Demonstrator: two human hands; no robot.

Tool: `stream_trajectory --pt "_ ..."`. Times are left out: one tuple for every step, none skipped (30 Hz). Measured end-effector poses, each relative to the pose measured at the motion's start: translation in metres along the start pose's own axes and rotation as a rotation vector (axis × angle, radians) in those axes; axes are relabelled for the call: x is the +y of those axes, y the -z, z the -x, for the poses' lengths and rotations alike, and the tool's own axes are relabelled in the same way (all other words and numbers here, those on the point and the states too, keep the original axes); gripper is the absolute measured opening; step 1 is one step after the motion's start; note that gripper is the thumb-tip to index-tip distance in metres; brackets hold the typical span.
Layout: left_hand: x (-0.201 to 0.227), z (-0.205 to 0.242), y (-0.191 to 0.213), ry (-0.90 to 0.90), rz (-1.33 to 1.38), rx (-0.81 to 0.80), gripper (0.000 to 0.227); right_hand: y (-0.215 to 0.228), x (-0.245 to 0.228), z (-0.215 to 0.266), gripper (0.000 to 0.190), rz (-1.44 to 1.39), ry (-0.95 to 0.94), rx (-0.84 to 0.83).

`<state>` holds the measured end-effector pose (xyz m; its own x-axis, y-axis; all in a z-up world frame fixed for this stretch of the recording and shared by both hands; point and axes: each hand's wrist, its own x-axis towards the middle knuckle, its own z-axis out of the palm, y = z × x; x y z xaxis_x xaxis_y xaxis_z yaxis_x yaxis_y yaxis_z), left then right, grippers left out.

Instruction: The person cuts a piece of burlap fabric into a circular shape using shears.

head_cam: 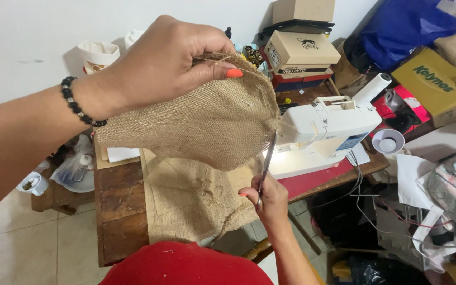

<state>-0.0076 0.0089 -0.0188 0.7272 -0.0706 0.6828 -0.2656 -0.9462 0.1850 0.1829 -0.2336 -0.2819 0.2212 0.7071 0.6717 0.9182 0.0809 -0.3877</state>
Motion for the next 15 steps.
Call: stream_trajectory --pt "-0.001 0.0 0.001 -0.011 0.004 -0.005 0.021 -0.001 0.004 0.002 0.053 0.019 0.022 0.012" --pt "-0.001 0.0 0.001 -0.022 0.009 -0.01 0.021 -0.002 0.007 0.004 0.051 0.039 0.043 0.024" --pt "0.0 -0.001 0.001 -0.019 0.009 -0.005 0.021 0.002 0.006 0.003 0.051 0.04 0.047 0.019" --pt "0.001 -0.001 0.001 -0.022 0.032 -0.017 0.018 0.006 0.004 0.003 0.052 0.006 -0.007 -0.017" --pt "0.002 -0.001 0.002 -0.025 0.052 -0.028 0.016 0.009 0.003 0.001 0.053 -0.029 -0.059 -0.053" --pt "0.002 -0.002 0.003 -0.023 0.049 -0.021 0.016 0.014 0.002 -0.003 0.053 -0.029 -0.052 -0.057" --pt "0.003 -0.002 0.002 -0.029 0.056 -0.032 0.018 0.02 0.001 -0.006 0.059 -0.105 -0.102 -0.149" --pt "0.004 -0.002 0.002 -0.036 0.063 -0.042 0.02 0.026 -0.001 -0.009 0.068 -0.181 -0.152 -0.242" --pt "0.003 -0.001 0.0 -0.032 0.066 -0.039 0.02 0.029 -0.003 -0.011 0.068 -0.179 -0.153 -0.248" --pt "0.002 -0.001 -0.003 -0.043 0.064 -0.034 0.019 0.031 -0.005 -0.013 0.074 -0.146 -0.15 -0.252" --pt "0.001 -0.001 -0.004 -0.057 0.057 -0.027 0.02 0.033 -0.007 -0.017 0.081 -0.111 -0.142 -0.254" --pt "0.004 -0.001 -0.005 -0.055 0.056 -0.022 0.02 0.035 -0.007 -0.02 0.081 -0.109 -0.139 -0.258" --pt "0.007 -0.001 -0.006 -0.046 0.074 -0.034 0.017 0.037 -0.008 -0.022 0.082 -0.092 -0.118 -0.255" --pt "0.01 -0.001 -0.007 -0.037 0.092 -0.046 0.017 0.04 -0.009 -0.023 0.082 -0.076 -0.097 -0.252" --pt "0.01 0.001 -0.01 -0.036 0.093 -0.042 0.017 0.041 -0.007 -0.024 0.082 -0.074 -0.095 -0.254"
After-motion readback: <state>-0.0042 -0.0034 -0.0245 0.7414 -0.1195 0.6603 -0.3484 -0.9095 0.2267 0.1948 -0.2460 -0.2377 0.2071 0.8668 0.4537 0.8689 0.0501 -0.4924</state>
